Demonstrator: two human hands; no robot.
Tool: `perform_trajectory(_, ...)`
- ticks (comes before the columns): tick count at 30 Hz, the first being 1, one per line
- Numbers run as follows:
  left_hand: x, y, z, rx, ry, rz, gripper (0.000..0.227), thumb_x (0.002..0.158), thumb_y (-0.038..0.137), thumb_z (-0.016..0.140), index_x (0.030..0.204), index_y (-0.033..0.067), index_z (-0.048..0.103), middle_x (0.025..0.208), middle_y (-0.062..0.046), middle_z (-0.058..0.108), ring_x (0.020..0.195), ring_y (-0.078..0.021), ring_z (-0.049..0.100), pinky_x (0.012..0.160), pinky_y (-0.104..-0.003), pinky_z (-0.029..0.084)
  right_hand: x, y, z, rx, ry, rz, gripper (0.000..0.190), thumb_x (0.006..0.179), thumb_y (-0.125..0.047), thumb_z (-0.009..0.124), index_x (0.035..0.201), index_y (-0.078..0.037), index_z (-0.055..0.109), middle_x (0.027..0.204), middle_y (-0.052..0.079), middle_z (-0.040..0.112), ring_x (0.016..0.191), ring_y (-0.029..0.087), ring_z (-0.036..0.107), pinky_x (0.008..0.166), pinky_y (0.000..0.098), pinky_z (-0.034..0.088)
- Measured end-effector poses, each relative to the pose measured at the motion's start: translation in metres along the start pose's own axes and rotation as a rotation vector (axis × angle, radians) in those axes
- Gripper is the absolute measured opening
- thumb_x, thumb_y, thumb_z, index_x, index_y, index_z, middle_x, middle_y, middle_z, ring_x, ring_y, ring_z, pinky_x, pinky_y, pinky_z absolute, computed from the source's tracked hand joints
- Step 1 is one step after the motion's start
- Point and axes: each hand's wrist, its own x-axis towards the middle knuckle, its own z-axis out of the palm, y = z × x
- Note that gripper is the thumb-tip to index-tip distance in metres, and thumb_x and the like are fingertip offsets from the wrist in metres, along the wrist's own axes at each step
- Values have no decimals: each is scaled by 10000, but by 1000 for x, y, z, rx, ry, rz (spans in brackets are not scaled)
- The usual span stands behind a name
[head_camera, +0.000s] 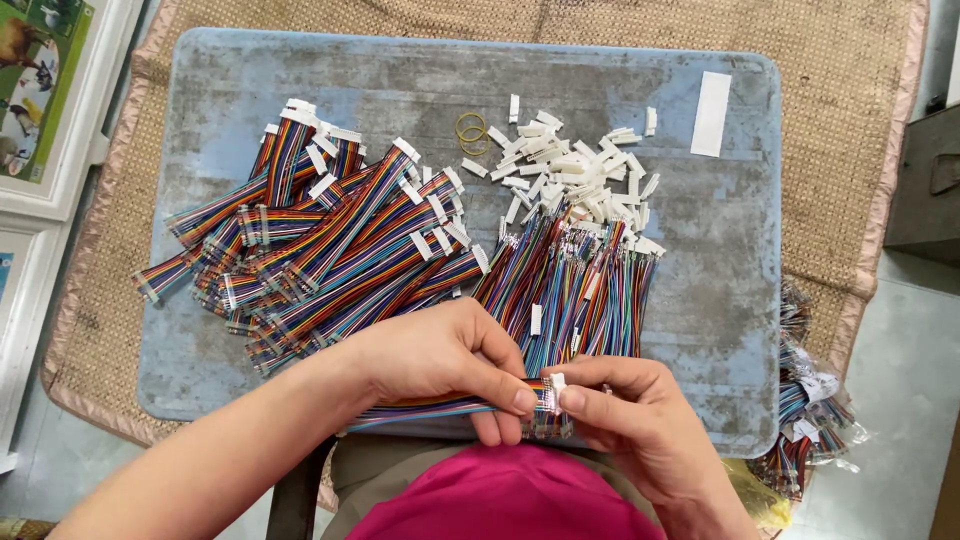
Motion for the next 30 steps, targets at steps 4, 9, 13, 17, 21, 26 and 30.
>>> perform_trajectory(4,3,1,-2,-52,-7,0,169,798,119,726,796,-47,696,798,-235,731,638,-238,709,604,-252,587,-1,-1,3,-91,69,-79,169,700,69,776,866,101,782,795,140,702,550,158,517,449,236,301)
perform_trajectory(9,1,10,3,209,72,23,165,816,145,722,768,-13,720,774,-147,757,660,-170,718,646,-214,563,2,-1,3,85,-59,-34,170,768,13,732,914,101,726,555,79,543,405,74,278,367,213,179)
perform_trajectory(13,10,9,-2,111,102,14,175,809,133,716,799,-42,703,789,-209,746,629,-218,707,598,-236,570,6,-14,13,-87,16,-109,191,740,-39,761,902,59,742,523,53,501,421,102,298,378,237,157)
perform_trajectory(17,8,23,4,244,183,32,163,839,97,699,756,-43,691,765,-195,751,631,-200,713,590,-236,578,7,-15,22,-171,79,-203,137,765,-50,758,880,17,727,589,37,567,437,69,319,389,231,197)
perform_trajectory(21,9,31,2,465,168,35,153,836,107,701,736,-8,704,711,-139,754,587,-142,701,545,-210,526,4,-21,25,-364,74,-276,150,746,-91,788,863,-3,757,644,23,647,480,58,377,428,215,243)
perform_trajectory(26,8,27,8,507,168,140,143,858,89,646,777,-15,702,710,-137,748,596,-147,715,530,-210,523,7,-17,24,-274,71,-334,147,766,-44,768,880,44,737,582,40,557,462,48,377,412,200,275)
perform_trajectory(30,4,20,5,548,190,202,210,888,112,573,873,-14,739,749,-129,747,658,-148,731,541,-198,536,10,-10,20,-188,77,-402,172,786,-16,751,927,79,730,573,57,491,446,46,375,388,195,312)
